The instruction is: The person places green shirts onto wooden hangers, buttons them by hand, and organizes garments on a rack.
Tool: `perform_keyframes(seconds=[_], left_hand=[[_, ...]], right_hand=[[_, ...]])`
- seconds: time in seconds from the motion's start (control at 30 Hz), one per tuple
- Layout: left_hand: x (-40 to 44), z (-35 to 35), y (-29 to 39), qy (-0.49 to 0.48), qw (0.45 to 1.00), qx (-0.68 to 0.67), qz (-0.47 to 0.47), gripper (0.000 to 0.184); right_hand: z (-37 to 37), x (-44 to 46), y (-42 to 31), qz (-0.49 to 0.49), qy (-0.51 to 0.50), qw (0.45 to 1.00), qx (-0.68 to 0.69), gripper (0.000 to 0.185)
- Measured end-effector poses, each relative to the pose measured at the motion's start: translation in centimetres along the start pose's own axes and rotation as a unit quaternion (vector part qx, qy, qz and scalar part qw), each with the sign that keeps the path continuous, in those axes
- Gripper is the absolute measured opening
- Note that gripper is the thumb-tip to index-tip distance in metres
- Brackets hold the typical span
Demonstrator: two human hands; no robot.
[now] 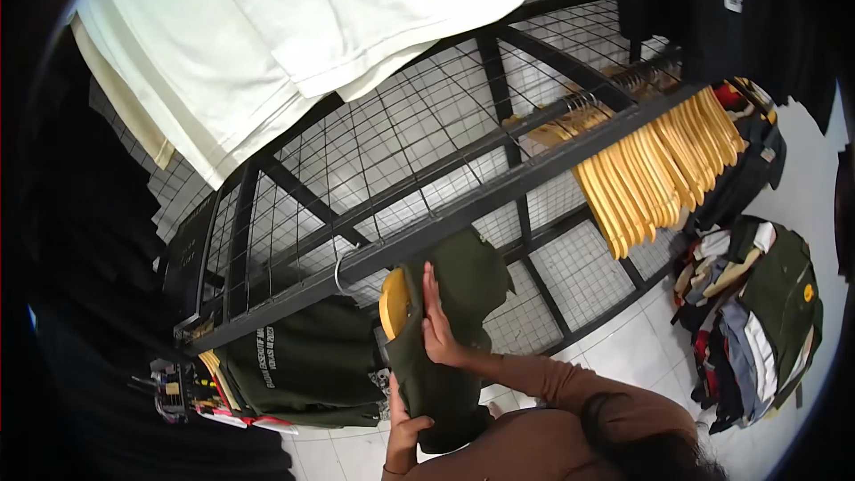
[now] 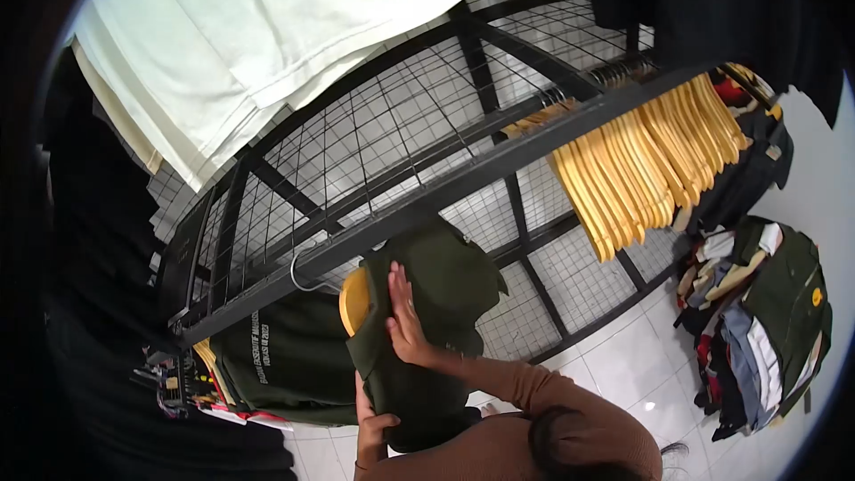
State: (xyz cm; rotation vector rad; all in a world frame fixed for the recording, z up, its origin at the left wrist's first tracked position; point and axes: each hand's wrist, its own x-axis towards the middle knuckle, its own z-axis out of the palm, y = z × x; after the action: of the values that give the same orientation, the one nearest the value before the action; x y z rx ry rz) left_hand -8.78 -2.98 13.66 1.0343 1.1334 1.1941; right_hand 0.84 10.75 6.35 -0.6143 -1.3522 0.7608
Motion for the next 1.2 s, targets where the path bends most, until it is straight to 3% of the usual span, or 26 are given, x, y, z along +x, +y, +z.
perform_keyframes(seconds=[0.17,0.2,0.27,0.33,0.4,0.43,0.5,0.6,0.63,0.67,0.7,0.73,0.8,0.83,0.9,0.97,1.0,1.03,1.07,1.1,1.13,1.17,1.2], left_hand=[[-0.4,0.3,-0.7,0.053,0.999,-0.002,-0.011,0.110],[-0.5,0.3,-0.9,0.063,0.998,0.008,-0.014,0.110],[-0.5,0.7,-1.1,0.084,0.996,0.024,-0.019,0.109],[-0.1,1.3,-1.1,0.085,0.996,0.011,-0.016,0.109],[0.0,1.9,-1.3,0.070,0.997,-0.006,-0.022,0.109],[-0.1,1.9,-1.5,0.074,0.997,-0.012,-0.023,0.109],[-0.4,1.4,-1.9,0.045,0.998,-0.023,-0.024,0.109],[-0.6,1.3,-1.3,0.042,0.998,-0.031,-0.028,0.109],[-0.5,1.4,-0.8,0.051,0.998,-0.034,-0.031,0.109],[-0.4,1.4,-0.4,0.059,0.997,-0.036,-0.033,0.109],[-0.6,1.4,-0.2,0.063,0.997,-0.035,-0.030,0.109],[-0.9,1.6,-0.1,0.080,0.995,-0.033,-0.048,0.108],[-1.0,1.9,0.0,0.113,0.990,-0.027,-0.079,0.107],[-0.7,1.7,-0.4,0.116,0.990,-0.026,-0.073,0.107],[0.3,1.8,-2.3,0.042,0.996,0.061,0.046,0.101],[1.5,3.1,-2.7,0.019,0.982,0.166,0.083,0.096],[2.3,3.2,-4.2,0.017,0.956,0.267,0.124,0.092],[2.8,3.4,-5.6,0.013,0.917,0.364,0.162,0.092],[3.0,4.2,-5.5,0.011,0.921,0.358,0.155,0.092],[3.8,5.0,-4.9,0.012,0.894,0.396,0.208,0.093],[4.6,5.4,-4.3,0.010,0.862,0.433,0.263,0.096],[4.9,5.6,-3.8,0.001,0.865,0.428,0.260,0.096],[5.2,5.6,-3.4,-0.014,0.834,0.495,0.243,0.095]], right_hand=[[-0.8,-12.5,15.7,0.232,-0.168,0.948,-0.140,0.051],[-1.6,-11.8,15.5,0.231,-0.173,0.948,-0.136,0.051],[-3.3,-8.5,15.5,0.333,-0.018,0.910,-0.246,0.047],[-5.2,-0.5,10.9,0.147,0.129,0.967,-0.161,0.051],[-5.3,3.3,9.0,0.049,0.110,0.980,-0.161,0.047],[-5.3,6.5,5.7,-0.055,0.075,0.992,-0.082,0.045],[-5.0,10.4,3.9,-0.157,0.036,0.987,0.000,0.043],[-3.3,10.7,10.0,-0.166,-0.052,0.978,-0.111,0.046],[-2.2,10.1,14.5,-0.087,0.026,0.993,-0.077,0.046],[-1.9,8.7,19.0,-0.008,0.004,0.992,-0.129,0.045],[-1.7,7.3,23.4,0.068,-0.025,0.980,-0.186,0.044],[-3.4,4.1,27.6,0.141,-0.152,0.923,-0.324,0.042],[-5.3,-0.6,36.4,0.241,-0.199,0.899,-0.306,0.036],[-6.7,0.1,33.8,0.280,-0.174,0.886,-0.327,0.037],[-8.8,1.4,29.0,0.312,-0.156,0.868,-0.353,0.039],[-10.2,0.9,26.7,0.226,0.014,0.941,-0.251,0.043],[-10.5,1.5,23.1,0.228,0.006,0.939,-0.258,0.043],[-10.9,2.3,19.2,0.249,0.011,0.959,-0.132,0.041],[-11.1,3.0,14.4,0.268,0.020,0.963,-0.003,0.040],[-11.8,3.2,10.1,0.274,0.021,0.961,-0.010,0.040],[-12.7,3.4,5.9,0.267,-0.053,0.962,0.000,0.036],[-13.4,3.4,2.0,0.260,-0.124,0.958,0.010,0.033],[-14.2,3.1,-2.0,0.248,-0.161,0.955,-0.018,0.027]])
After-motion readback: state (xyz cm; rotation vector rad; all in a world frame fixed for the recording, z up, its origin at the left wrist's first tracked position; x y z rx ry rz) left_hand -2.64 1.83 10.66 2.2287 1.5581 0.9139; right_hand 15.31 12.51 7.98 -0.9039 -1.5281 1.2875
